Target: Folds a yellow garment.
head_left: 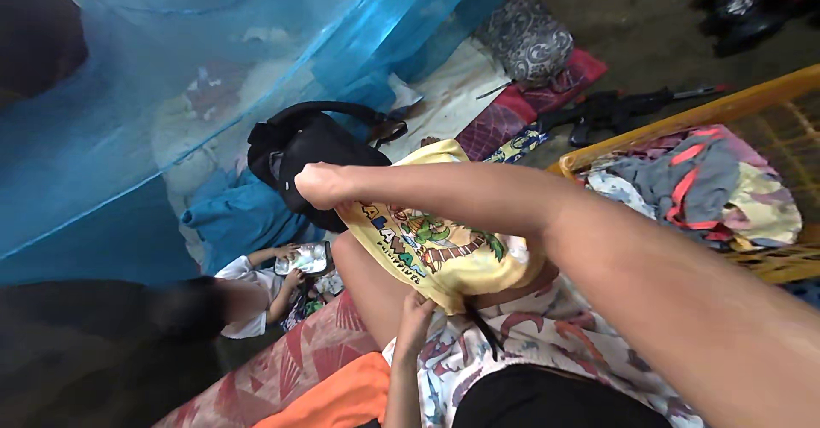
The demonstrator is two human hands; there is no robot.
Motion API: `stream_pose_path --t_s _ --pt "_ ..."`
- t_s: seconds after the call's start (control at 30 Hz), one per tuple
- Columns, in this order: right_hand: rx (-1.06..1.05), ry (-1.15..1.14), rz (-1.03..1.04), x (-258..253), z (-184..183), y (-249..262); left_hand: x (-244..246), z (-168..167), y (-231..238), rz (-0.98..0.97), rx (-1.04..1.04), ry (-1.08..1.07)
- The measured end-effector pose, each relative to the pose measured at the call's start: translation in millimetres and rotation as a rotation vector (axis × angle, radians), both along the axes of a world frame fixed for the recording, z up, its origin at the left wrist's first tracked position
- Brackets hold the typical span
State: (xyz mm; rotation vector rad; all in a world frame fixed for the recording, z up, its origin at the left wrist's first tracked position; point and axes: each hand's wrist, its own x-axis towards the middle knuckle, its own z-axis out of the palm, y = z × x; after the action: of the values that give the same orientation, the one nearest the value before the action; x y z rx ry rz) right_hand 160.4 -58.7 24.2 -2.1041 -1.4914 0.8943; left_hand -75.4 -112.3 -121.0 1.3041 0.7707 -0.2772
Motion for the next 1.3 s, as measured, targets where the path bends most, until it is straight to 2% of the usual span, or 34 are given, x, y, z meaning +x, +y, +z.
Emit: stream_pose_path --t_s 0.17,0.27,0.33,0.4,0.43,0.47,0.5,0.53,0.57,0.6,0.77,0.9,1.0,1.07,1.17,1.23,1.3 --pt "-0.059 0.025 -0.107 31 50 -28 3 3 7 0.479 -0.301 -0.022" --pt "-0.149 0.055 -0.179 61 57 -31 12 15 12 0.634 -0.443 -0.047" --pt "-0.200 0.092 -0.182 91 23 -17 10 18 11 0.585 -0.507 -0.103" --pt "-0.098 0.084 -0.141 126 -29 -6 4 17 10 0.486 -0.536 -0.134" --pt "-0.062 0.054 -0.108 134 -38 -7 0 15 10 0.407 -0.522 -0.138" --pt "-0.036 -0.019 -0.075 132 -31 -14 -5 13 9 0.344 -0.495 -0.116" --pt "-0.072 -0.121 -0.049 116 -7 -25 -9 11 8 0.320 -0.479 -0.071" --pt "-0.282 -0.190 -0.037 90 35 -34 -13 9 7 0.330 -0.474 -0.017" --pt "-0.356 -0.271 -0.056 68 58 -43 -17 9 7 0.367 -0.464 0.035" --pt "-0.359 -0.335 -0.073 54 65 -49 -19 11 7 0.416 -0.453 0.075" --pt "-0.401 -0.486 0.008 49 54 -48 -13 46 20 0.731 -0.389 0.020" --pt "-0.283 -0.302 -0.138 58 47 -45 -3 57 33 0.866 -0.474 -0.089" --pt "-0.211 -0.254 -0.161 65 40 -46 5 59 32 0.914 -0.500 -0.115" --pt "-0.228 -0.267 -0.162 66 37 -47 8 58 30 0.912 -0.443 -0.084" --pt "-0.222 -0.239 -0.257 68 34 -50 -2 49 38 0.707 -0.235 -0.128" --pt "-0.145 -0.184 -0.382 74 37 -53 -8 50 48 0.519 0.083 -0.189" --pt "-0.037 -0.160 -0.485 82 53 -58 -7 69 67 0.312 0.525 -0.273"
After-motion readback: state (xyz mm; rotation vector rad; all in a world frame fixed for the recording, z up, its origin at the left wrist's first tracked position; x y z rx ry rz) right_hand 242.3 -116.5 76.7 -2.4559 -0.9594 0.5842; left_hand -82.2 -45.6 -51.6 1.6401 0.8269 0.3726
